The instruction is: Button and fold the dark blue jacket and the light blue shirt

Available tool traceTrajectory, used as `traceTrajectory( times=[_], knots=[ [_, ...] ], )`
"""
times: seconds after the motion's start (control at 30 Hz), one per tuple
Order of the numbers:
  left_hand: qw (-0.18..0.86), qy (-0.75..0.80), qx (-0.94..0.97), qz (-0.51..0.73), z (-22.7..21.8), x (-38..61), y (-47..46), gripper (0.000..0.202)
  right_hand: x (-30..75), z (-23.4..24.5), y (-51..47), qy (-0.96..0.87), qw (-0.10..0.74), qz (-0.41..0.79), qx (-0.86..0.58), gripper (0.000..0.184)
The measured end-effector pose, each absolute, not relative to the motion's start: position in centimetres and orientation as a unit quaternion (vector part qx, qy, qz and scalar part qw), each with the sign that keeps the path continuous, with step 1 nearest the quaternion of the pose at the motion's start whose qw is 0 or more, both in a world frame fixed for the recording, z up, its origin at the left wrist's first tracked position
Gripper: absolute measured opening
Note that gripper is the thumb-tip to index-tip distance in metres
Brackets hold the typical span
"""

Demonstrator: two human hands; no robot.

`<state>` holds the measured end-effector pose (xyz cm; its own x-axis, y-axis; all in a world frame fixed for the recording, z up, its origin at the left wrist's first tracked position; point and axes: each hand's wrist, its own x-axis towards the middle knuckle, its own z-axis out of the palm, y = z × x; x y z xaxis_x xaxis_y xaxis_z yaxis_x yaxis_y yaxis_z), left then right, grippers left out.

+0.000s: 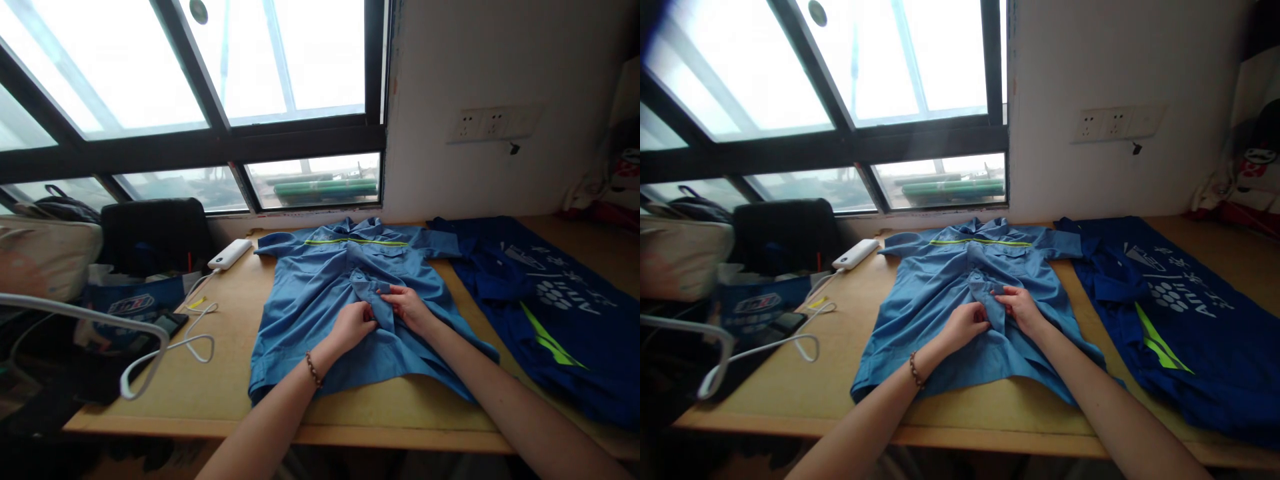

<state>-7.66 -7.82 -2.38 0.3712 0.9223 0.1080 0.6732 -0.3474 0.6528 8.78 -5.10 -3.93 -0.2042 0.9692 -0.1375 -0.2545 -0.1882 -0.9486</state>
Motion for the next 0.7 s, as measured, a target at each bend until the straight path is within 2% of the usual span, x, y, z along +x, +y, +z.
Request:
traceTrajectory(
  times=[0.07, 0.13, 0.23, 0.33, 0.4, 0.47, 0.57, 0.7],
  knots=[
    [0.291, 0.504, 0.774, 0.249, -2.6, -7.9, -7.6, 0.007, 8.9, -4.0, -5.1, -0.505, 0.460, 0.558, -0.472, 0.021],
    [0.360, 0.505, 0.738, 0.264, -2.7, -8.0, -7.3, 0.011, 9.1, -3.6, -5.3, -0.602, 0.459, 0.379, -0.532, 0.017],
    [0.526, 0.498, 0.631, 0.280, -2.3, -8.1, -7.0, 0.018, 9.5, -2.3, -6.3, -0.700, 0.424, 0.071, -0.570, 0.027],
    [0.633, 0.463, 0.545, 0.297, -1.5, -8.0, -7.0, 0.023, 9.4, -0.8, -7.6, -0.752, 0.355, -0.081, -0.549, 0.030],
    [0.652, 0.437, 0.533, 0.316, -1.2, -8.0, -7.2, 0.023, 9.0, -0.3, -8.3, -0.788, 0.336, -0.087, -0.508, 0.027],
    [0.648, 0.420, 0.539, 0.338, -1.1, -8.0, -7.3, 0.021, 8.3, -0.3, -8.7, -0.808, 0.348, -0.029, -0.475, 0.020],
    [0.643, 0.415, 0.542, 0.348, -1.4, -7.9, -7.3, 0.018, 7.4, -0.9, -8.6, -0.775, 0.387, 0.151, -0.475, 0.015],
    [0.654, 0.440, 0.520, 0.330, -1.3, -8.1, -7.1, 0.020, 7.4, -1.6, -7.5, -0.650, 0.424, 0.392, -0.494, 0.033]
  ],
)
